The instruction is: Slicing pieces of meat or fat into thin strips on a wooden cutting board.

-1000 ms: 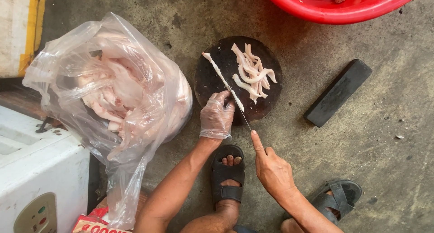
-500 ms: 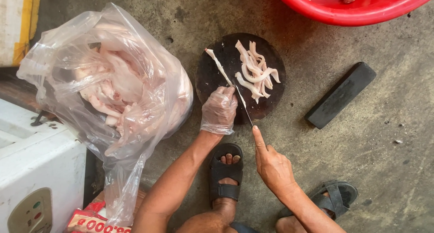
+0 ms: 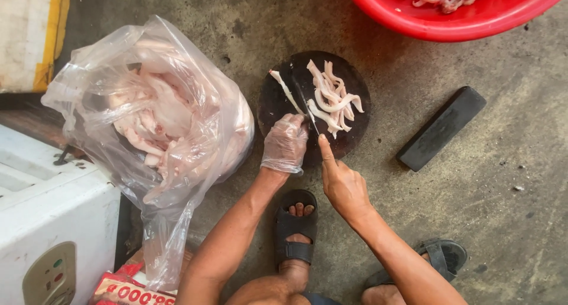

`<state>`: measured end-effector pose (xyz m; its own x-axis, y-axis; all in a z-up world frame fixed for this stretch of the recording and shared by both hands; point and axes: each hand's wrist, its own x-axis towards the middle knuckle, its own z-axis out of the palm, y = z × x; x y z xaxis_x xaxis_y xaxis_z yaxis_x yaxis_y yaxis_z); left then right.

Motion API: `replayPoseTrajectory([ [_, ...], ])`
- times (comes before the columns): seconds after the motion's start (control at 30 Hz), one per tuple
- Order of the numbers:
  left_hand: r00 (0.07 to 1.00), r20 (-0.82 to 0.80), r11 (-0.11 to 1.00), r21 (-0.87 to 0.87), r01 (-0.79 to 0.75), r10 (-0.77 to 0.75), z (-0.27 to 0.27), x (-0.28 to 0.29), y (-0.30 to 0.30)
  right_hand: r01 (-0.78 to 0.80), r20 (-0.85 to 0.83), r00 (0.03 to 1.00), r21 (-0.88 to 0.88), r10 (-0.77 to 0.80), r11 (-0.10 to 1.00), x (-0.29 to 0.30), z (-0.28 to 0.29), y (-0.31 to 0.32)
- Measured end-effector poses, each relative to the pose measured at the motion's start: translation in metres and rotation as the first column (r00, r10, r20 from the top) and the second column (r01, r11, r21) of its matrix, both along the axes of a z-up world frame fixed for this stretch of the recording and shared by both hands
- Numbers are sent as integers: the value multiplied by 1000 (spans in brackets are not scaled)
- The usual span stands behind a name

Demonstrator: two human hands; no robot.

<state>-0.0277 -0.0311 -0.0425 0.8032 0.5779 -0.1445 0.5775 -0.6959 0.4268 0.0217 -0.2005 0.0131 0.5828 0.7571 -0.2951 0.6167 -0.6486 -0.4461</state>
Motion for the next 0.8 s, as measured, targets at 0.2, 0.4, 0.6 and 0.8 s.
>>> replayPoseTrajectory([
  [0.2,979,148,961,-258,-97,139,15,-1,15,-60,60,996,-135,68,989,-28,25,-62],
  [0.4,897,342,917,-370,-146,281,40,14,31,-97,217,968,-134,125,986,-31,40,-108],
  [0.6,996,35,997,-3,78,-78,13,31,62,-14,357,933,-94,46,995,-15,41,-99],
  [0.8,940,-124,920,199,337,-317,5,25,64,-6,376,927,-6,8,1000,-9,37,-72],
])
